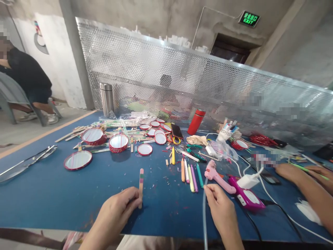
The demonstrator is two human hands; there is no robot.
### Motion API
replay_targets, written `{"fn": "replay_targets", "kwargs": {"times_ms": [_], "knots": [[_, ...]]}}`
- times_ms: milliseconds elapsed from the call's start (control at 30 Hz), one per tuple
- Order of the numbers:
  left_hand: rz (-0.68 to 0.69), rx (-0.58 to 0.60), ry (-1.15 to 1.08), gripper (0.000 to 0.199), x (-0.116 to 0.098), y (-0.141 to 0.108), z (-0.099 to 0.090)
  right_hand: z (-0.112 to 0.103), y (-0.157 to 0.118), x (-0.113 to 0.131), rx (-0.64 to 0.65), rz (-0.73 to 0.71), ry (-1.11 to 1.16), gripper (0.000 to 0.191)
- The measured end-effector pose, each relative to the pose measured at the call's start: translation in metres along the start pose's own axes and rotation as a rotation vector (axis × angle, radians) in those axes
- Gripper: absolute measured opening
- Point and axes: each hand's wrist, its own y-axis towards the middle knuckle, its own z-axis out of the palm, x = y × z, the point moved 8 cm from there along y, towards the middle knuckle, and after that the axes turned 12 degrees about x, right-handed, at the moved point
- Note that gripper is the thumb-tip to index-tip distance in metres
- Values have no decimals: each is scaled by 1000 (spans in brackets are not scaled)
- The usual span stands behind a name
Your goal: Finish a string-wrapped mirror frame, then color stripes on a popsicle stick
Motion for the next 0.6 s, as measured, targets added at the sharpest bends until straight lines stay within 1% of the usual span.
{"fn": "replay_targets", "kwargs": {"times_ms": [167, 300, 367, 433, 500, 567, 600], "knots": [[-63, 33, 1, 26, -1, -2, 0, 4, 3, 5, 43, 5, -54, 39], [-28, 34, -9, 25, -1, -1, -1, 4, 4, 11, 77, -66, -102, 35], [6, 42, -8, 27, -1, 1, 0, 0, 2, 17, 57, -137, -105, 34], [43, 43, -8, 27, 0, 4, 1, -9, 0, 28, -4, -235, -105, 31], [62, 46, -19, 26, 1, 5, 1, -17, -2, 45, -67, -373, -128, 26], [49, 57, -30, 25, 4, 6, 3, -20, -2, 64, -93, -517, -173, 23], [34, 61, -32, 25, 5, 6, 3, -19, 0, 72, -98, -567, -200, 22]]}}
